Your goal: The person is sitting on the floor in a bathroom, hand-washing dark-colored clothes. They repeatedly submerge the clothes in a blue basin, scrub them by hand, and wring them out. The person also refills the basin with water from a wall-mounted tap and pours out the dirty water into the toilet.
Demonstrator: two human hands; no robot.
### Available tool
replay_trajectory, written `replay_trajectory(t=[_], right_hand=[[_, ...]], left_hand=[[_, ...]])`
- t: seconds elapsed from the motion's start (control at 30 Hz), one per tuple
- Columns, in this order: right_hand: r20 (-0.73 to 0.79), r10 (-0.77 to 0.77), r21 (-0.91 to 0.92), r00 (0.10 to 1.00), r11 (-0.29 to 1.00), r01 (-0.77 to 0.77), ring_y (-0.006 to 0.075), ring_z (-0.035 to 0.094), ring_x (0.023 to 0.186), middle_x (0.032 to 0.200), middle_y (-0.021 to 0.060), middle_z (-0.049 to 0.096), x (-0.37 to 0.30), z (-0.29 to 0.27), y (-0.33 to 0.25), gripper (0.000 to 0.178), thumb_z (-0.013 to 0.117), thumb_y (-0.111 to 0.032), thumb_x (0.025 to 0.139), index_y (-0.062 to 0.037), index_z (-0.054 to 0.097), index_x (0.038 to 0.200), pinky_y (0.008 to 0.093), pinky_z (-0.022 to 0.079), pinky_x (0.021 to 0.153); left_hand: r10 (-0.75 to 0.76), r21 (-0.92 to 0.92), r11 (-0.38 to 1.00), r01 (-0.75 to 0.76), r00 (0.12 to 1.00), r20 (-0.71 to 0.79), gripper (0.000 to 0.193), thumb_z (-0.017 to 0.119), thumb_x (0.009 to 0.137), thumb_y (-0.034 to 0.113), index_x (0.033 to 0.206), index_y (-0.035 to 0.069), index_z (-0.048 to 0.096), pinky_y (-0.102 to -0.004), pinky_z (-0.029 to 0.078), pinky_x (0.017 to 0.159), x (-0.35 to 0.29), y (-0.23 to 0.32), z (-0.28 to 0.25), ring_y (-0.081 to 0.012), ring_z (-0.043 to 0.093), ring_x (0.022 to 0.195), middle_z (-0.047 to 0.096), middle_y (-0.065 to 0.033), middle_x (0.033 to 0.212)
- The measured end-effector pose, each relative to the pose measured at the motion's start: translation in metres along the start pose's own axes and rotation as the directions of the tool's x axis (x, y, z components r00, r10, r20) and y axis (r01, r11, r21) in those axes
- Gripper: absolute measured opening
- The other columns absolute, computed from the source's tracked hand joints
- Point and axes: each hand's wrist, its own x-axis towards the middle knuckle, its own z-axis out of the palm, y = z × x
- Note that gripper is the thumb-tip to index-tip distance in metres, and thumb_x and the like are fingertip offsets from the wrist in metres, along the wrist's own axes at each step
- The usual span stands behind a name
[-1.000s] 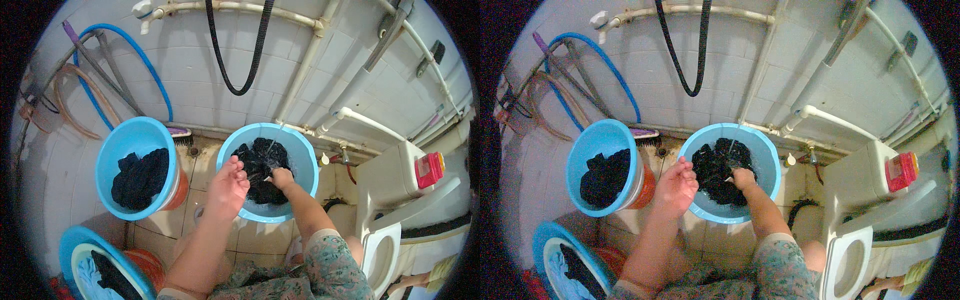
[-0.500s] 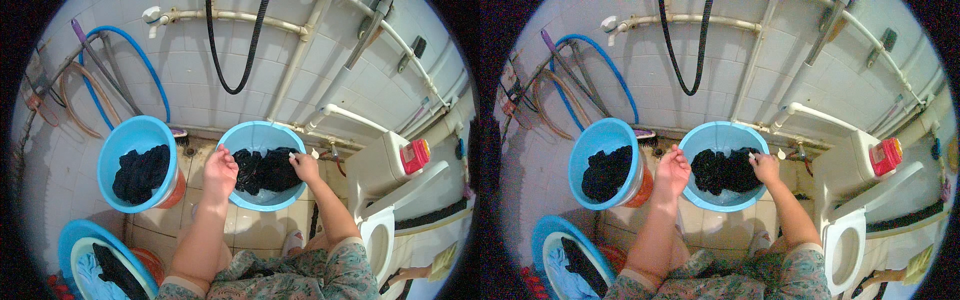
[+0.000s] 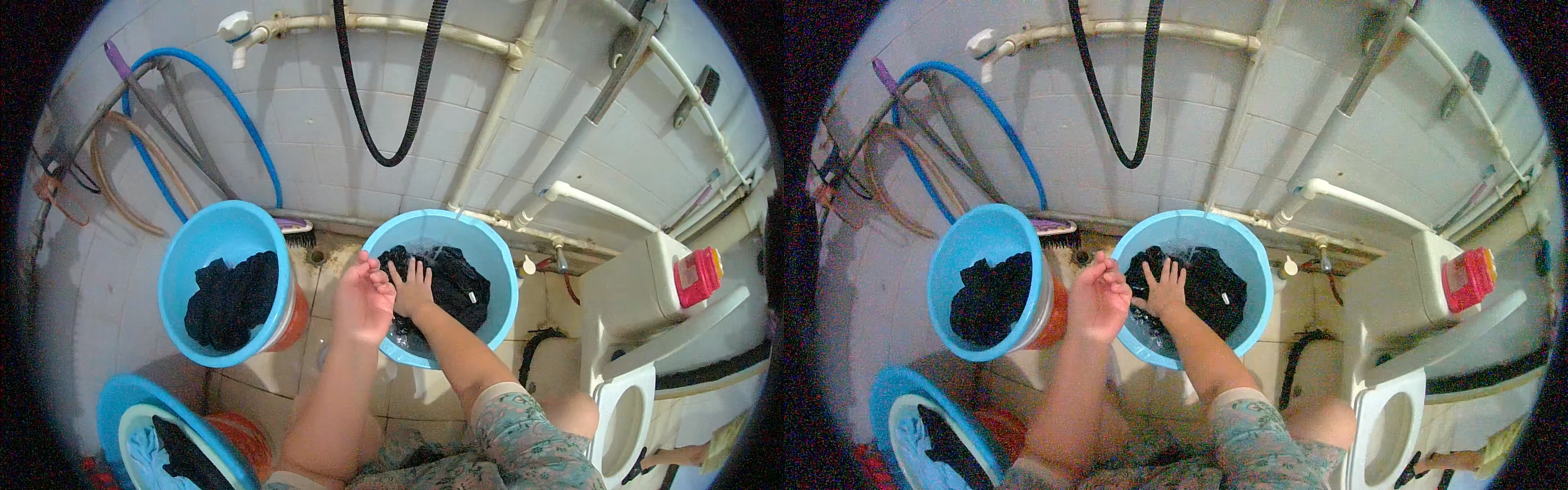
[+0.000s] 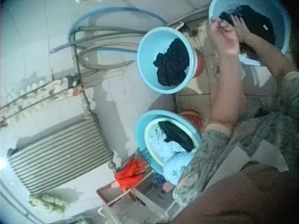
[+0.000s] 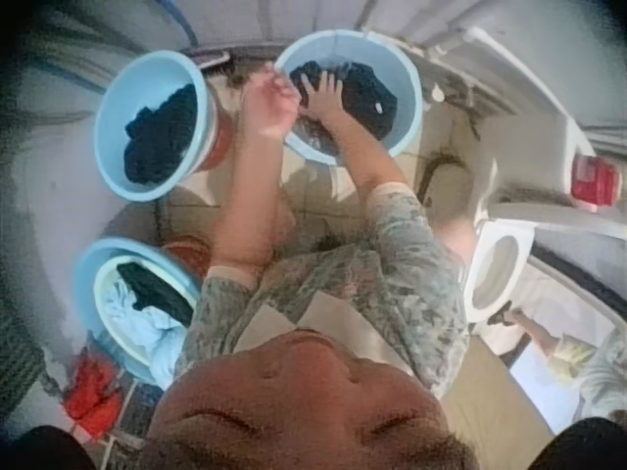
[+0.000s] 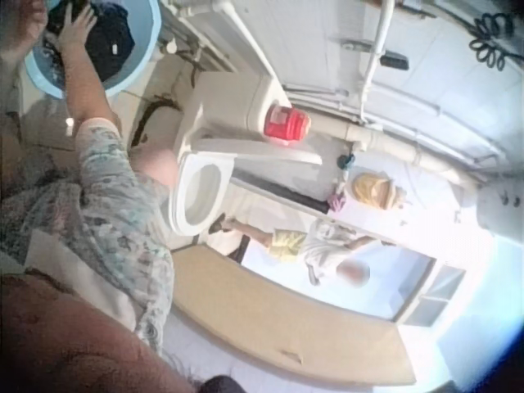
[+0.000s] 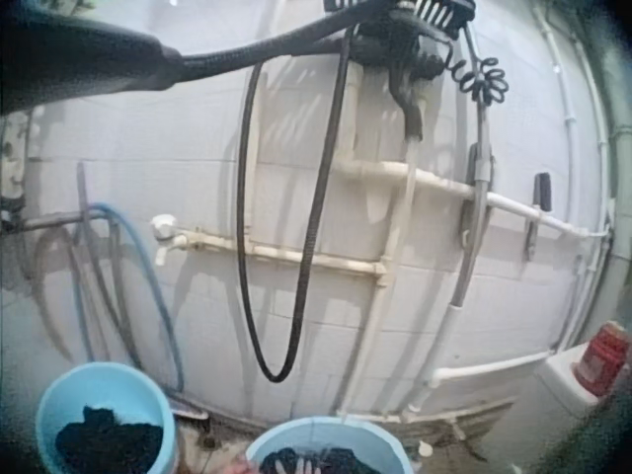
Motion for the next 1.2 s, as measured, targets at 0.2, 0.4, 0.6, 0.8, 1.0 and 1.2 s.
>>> replay_trajectory(t=[0.2,0.4,0.6,0.8,1.0,1.2], right_hand=[[0.210,-0.150,-0.364,0.966,0.905,0.220,0.0331,0.035,0.121,0.128,0.0184,0.042,0.008,0.039,0.012,0.049,0.037,-0.033,0.089,-0.0114,0.033,0.132,0.0500,0.012,0.104],[0.034,0.010,0.468,0.999,0.883,-0.024,0.0301,0.058,0.096,0.099,0.0191,0.061,0.006,0.001,0.044,0.035,0.051,-0.027,0.081,-0.0025,0.058,0.105,0.0385,0.042,0.087],[0.139,0.153,0.990,0.978,-0.060,-0.132,0.0193,0.056,0.080,0.090,0.0104,0.061,-0.054,-0.097,0.089,0.027,0.050,-0.008,0.083,0.0004,0.056,0.108,0.0313,0.044,0.073],[0.101,0.216,0.916,0.971,-0.400,-0.006,0.0198,0.058,0.089,0.101,0.0074,0.058,-0.144,-0.200,0.100,0.028,0.042,-0.020,0.090,-0.0079,0.049,0.114,0.0382,0.049,0.076],[0.208,0.118,0.860,0.971,-0.496,-0.124,0.0178,0.055,0.091,0.100,0.0052,0.057,-0.158,-0.164,0.120,0.025,0.051,-0.025,0.087,-0.0099,0.052,0.106,0.0389,0.048,0.076],[0.251,0.012,0.874,0.968,-0.432,-0.221,0.0160,0.055,0.092,0.099,0.0042,0.057,-0.158,-0.142,0.132,0.028,0.057,-0.026,0.084,-0.0088,0.053,0.106,0.0316,0.046,0.079]], left_hand=[[-0.004,-0.025,1.000,0.004,1.000,-0.005,0.011,0.051,0.082,0.006,0.089,0.011,0.058,-0.0231,0.044,0.054,0.002,0.006,-0.003,-0.0094,0.054,0.062,0.058,-0.0013,0.079],[-0.035,0.009,0.999,0.035,0.999,0.034,0.011,0.050,0.083,0.006,0.089,0.012,0.057,-0.0234,0.044,0.055,-0.002,-0.004,0.002,-0.0098,0.054,0.063,0.058,-0.0013,0.079],[-0.018,0.090,0.996,0.013,0.999,0.047,0.014,0.051,0.083,0.009,0.097,0.012,0.054,-0.0242,0.043,0.061,0.006,-0.018,-0.009,-0.0106,0.054,0.072,0.057,-0.0019,0.085],[0.073,0.749,0.652,-0.118,0.993,0.093,0.047,0.057,0.078,0.008,0.123,0.011,0.042,-0.0375,0.036,0.092,-0.003,-0.058,0.013,-0.0216,0.042,0.112,0.043,-0.0083,0.122],[-0.155,0.800,-0.120,-0.588,0.807,0.570,0.072,0.061,0.073,0.005,0.135,0.011,0.027,-0.0386,0.025,0.103,-0.006,-0.105,0.017,-0.0327,0.027,0.126,0.031,-0.0171,0.133],[-0.036,0.903,-0.160,-0.400,0.916,0.399,0.030,0.046,0.080,0.007,0.109,0.006,0.055,-0.0338,0.043,0.083,0.013,-0.096,-0.006,-0.0265,0.055,0.094,0.057,-0.0149,0.097]])
